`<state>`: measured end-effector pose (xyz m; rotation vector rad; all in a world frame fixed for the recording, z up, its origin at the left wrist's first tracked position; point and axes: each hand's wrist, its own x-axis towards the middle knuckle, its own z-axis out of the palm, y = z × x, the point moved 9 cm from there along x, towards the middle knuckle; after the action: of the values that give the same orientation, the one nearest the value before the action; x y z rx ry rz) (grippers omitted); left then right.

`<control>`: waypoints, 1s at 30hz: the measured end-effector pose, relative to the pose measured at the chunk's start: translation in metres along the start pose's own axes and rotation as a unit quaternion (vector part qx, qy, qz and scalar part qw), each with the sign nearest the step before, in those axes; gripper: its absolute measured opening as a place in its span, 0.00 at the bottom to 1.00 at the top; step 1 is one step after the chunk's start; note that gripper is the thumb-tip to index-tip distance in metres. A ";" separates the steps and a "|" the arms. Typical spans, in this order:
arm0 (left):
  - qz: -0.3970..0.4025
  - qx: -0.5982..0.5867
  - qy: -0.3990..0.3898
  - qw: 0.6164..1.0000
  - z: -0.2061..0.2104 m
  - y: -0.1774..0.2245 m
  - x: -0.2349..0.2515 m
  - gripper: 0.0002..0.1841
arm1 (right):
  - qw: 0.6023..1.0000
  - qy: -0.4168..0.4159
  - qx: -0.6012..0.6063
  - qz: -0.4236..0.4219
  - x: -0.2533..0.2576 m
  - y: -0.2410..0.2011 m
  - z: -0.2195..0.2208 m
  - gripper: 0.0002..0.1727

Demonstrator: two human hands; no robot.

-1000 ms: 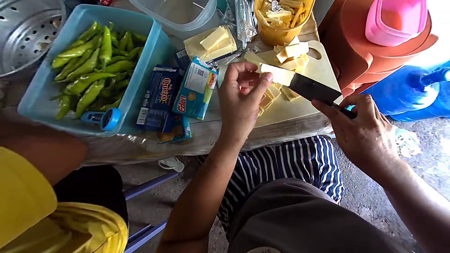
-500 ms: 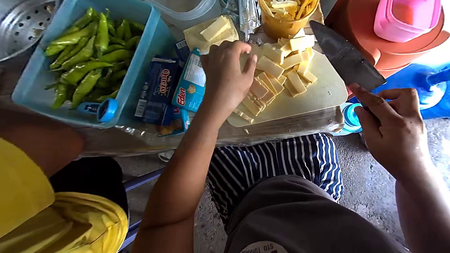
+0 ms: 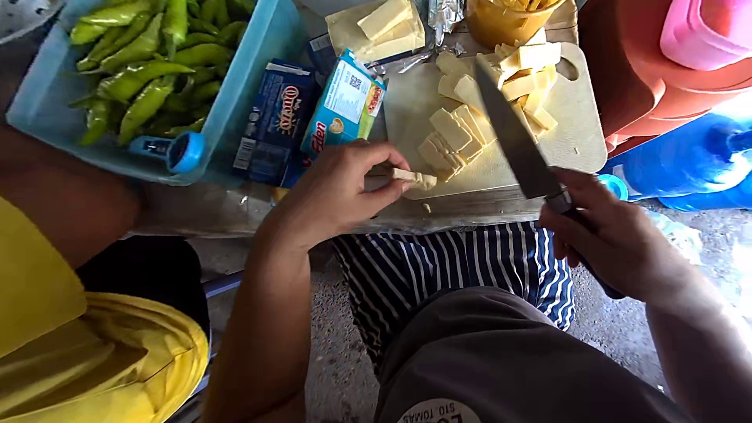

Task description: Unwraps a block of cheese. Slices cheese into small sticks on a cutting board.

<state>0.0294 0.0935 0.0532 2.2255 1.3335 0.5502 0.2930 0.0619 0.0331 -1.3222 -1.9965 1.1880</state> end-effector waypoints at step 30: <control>-0.087 -0.158 0.045 0.982 -0.009 0.018 0.073 0.17 | 0.993 0.118 -0.004 0.015 -0.003 0.009 -0.038 0.25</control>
<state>0.0693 0.1529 0.0777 1.8280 1.3626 0.7489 0.3276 0.0765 0.0455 -1.4288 -1.8199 0.9857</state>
